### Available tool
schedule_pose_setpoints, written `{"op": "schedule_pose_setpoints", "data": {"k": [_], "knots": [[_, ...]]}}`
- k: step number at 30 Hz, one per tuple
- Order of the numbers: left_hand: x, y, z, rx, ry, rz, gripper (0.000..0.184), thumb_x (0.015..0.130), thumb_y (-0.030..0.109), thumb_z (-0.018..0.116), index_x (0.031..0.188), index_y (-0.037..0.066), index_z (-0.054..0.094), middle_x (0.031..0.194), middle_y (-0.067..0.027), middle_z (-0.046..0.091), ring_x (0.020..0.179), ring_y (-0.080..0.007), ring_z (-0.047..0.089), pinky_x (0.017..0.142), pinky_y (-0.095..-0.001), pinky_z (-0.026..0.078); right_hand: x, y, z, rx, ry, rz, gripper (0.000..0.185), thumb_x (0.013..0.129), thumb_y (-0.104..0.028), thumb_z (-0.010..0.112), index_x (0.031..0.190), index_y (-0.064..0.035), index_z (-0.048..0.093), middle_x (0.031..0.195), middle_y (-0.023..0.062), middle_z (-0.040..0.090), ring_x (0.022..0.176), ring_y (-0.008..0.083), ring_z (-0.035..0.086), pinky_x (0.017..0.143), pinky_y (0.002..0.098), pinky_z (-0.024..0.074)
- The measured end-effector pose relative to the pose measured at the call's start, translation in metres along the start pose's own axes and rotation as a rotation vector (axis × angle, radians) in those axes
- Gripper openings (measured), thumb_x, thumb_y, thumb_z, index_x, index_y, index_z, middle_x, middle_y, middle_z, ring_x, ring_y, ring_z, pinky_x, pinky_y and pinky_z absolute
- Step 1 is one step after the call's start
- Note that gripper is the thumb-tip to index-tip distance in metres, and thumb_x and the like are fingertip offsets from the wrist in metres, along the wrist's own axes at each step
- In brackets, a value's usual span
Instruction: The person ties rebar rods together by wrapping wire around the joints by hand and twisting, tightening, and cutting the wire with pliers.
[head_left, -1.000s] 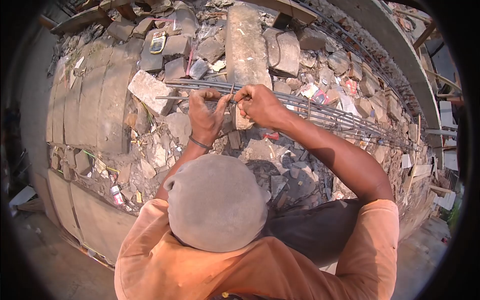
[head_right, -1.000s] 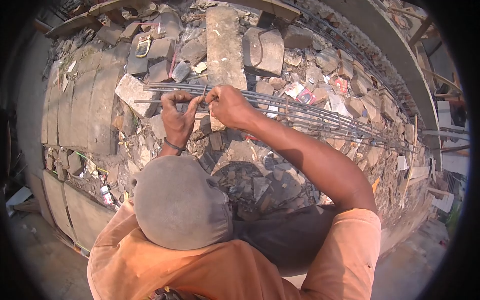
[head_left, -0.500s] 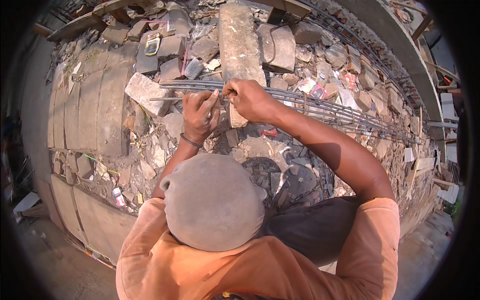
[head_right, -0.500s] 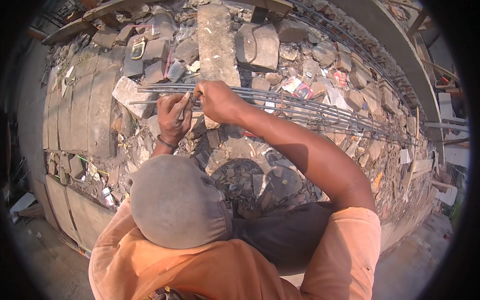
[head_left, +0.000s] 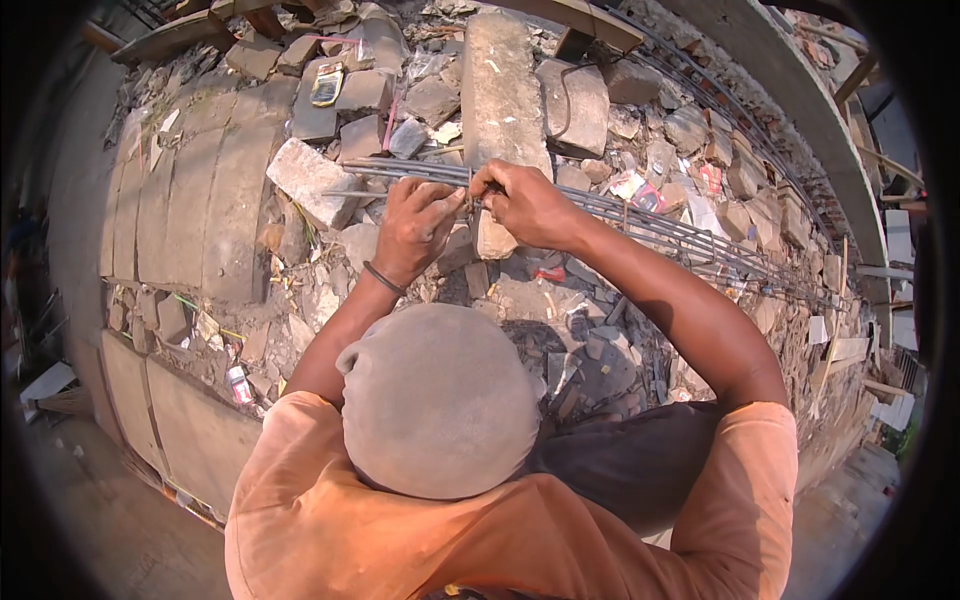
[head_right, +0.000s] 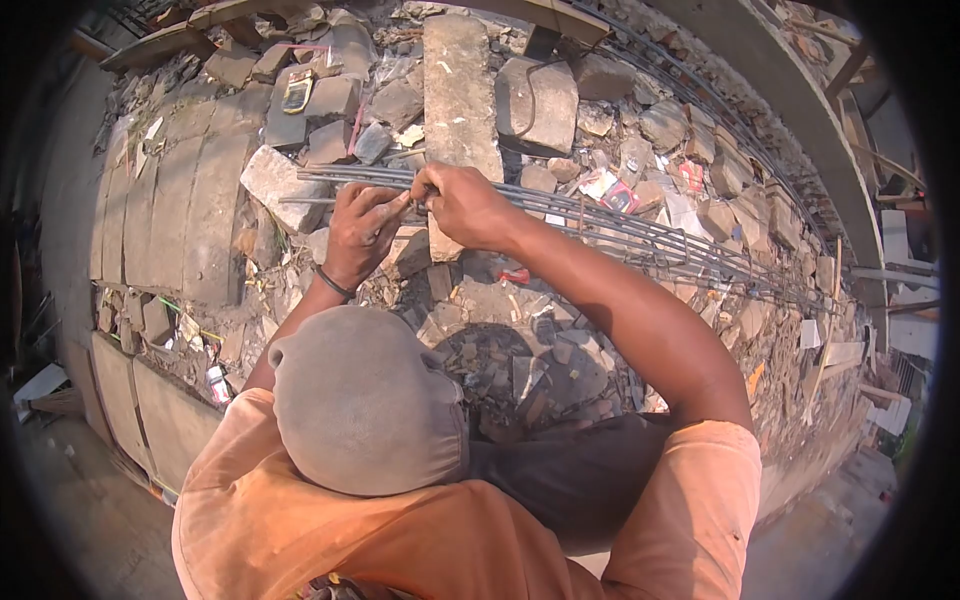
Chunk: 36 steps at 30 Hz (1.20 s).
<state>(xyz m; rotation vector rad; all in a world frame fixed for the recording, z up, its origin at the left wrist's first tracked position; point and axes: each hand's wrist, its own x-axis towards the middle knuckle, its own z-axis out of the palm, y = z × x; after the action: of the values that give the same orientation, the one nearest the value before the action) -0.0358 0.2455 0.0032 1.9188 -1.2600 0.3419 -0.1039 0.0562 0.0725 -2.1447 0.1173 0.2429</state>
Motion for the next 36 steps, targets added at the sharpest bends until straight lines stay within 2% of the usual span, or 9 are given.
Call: {"op": "schedule_pose_setpoints", "data": {"k": [3,6,11,12,15,20,23,29,36], "knots": [[0.000,0.006,0.000,0.044,0.009,-0.041,0.037,0.071,-0.002,0.074,0.104,0.011,0.067,0.103,-0.0069,0.063,0.094,-0.0282,0.057,0.079,-0.0386,0.047,0.000,0.002,0.000,-0.001,-0.002,-0.001,0.014,0.088,-0.002,0.052,0.098,0.0026,0.060,0.090,0.0252,0.064,0.092,0.0383,0.063,0.082,0.0414,0.0465],[-0.003,0.006,0.004,0.116,0.023,0.031,0.037,0.071,-0.001,0.074,0.104,0.010,0.066,0.102,-0.0080,0.063,0.095,-0.0285,0.056,0.079,-0.0389,0.047,0.000,0.009,0.002,-0.010,0.009,-0.060,0.015,0.088,-0.001,0.054,0.103,0.0027,0.057,0.082,0.0112,0.060,0.072,0.0161,0.055,0.068,0.0319,0.0464],[0.003,0.005,0.003,0.112,-0.084,0.038,0.033,0.072,0.001,0.073,0.102,0.008,0.064,0.102,-0.0093,0.063,0.094,-0.0282,0.057,0.080,-0.0397,0.044,-0.001,0.010,0.003,-0.003,0.006,-0.052,0.016,0.087,0.000,0.053,0.103,0.0022,0.057,0.083,0.0118,0.060,0.073,0.0168,0.056,0.069,0.0326,0.0465],[0.003,0.006,0.004,0.098,-0.101,-0.047,0.033,0.072,0.001,0.072,0.103,0.008,0.062,0.101,-0.0092,0.063,0.093,-0.0287,0.057,0.081,-0.0400,0.043,-0.001,0.007,0.002,-0.005,0.004,-0.054,0.016,0.087,0.000,0.053,0.103,0.0021,0.057,0.083,0.0119,0.060,0.073,0.0170,0.056,0.069,0.0327,0.0465],[0.008,0.010,0.006,0.010,-0.150,-0.227,0.037,0.071,0.000,0.070,0.105,0.006,0.056,0.099,-0.0098,0.062,0.091,-0.0309,0.057,0.081,-0.0412,0.040,-0.004,-0.002,-0.002,0.029,-0.028,0.025,0.016,0.086,0.002,0.051,0.100,0.0039,0.058,0.093,0.0226,0.064,0.092,0.0336,0.063,0.083,0.0409,0.0465],[0.020,0.012,-0.010,-0.004,-0.360,-0.221,0.045,0.069,-0.002,0.065,0.110,0.006,0.050,0.098,-0.0133,0.057,0.099,-0.0333,0.052,0.083,-0.0430,0.034,-0.004,-0.001,0.001,0.005,-0.027,0.017,0.017,0.085,0.002,0.053,0.101,0.0028,0.057,0.094,0.0226,0.064,0.093,0.0340,0.063,0.082,0.0405,0.0463],[0.022,0.015,-0.012,-0.053,-0.373,-0.272,0.046,0.068,-0.002,0.062,0.111,0.006,0.049,0.099,-0.0146,0.054,0.102,-0.0337,0.049,0.084,-0.0440,0.032,-0.002,0.002,0.002,0.024,-0.016,0.006,0.017,0.085,0.001,0.053,0.101,0.0021,0.057,0.095,0.0228,0.063,0.094,0.0347,0.063,0.084,0.0399,0.0462],[0.016,0.004,-0.013,-0.073,-0.397,-0.176,0.046,0.070,-0.006,0.057,0.113,0.006,0.050,0.095,-0.0152,0.052,0.100,-0.0355,0.049,0.084,-0.0434,0.034,-0.002,0.008,0.003,0.042,-0.028,0.019,0.017,0.085,-0.001,0.052,0.101,0.0017,0.057,0.096,0.0225,0.063,0.095,0.0343,0.062,0.084,0.0393,0.0460],[0.012,-0.005,-0.002,0.034,-0.300,-0.020,0.036,0.076,0.001,0.065,0.110,0.008,0.056,0.087,-0.0096,0.054,0.083,-0.0317,0.055,0.068,-0.0420,0.047,0.000,0.007,0.002,0.046,-0.058,0.048,0.017,0.085,-0.001,0.053,0.101,0.0011,0.058,0.095,0.0211,0.063,0.092,0.0325,0.062,0.084,0.0391,0.0460]]}}
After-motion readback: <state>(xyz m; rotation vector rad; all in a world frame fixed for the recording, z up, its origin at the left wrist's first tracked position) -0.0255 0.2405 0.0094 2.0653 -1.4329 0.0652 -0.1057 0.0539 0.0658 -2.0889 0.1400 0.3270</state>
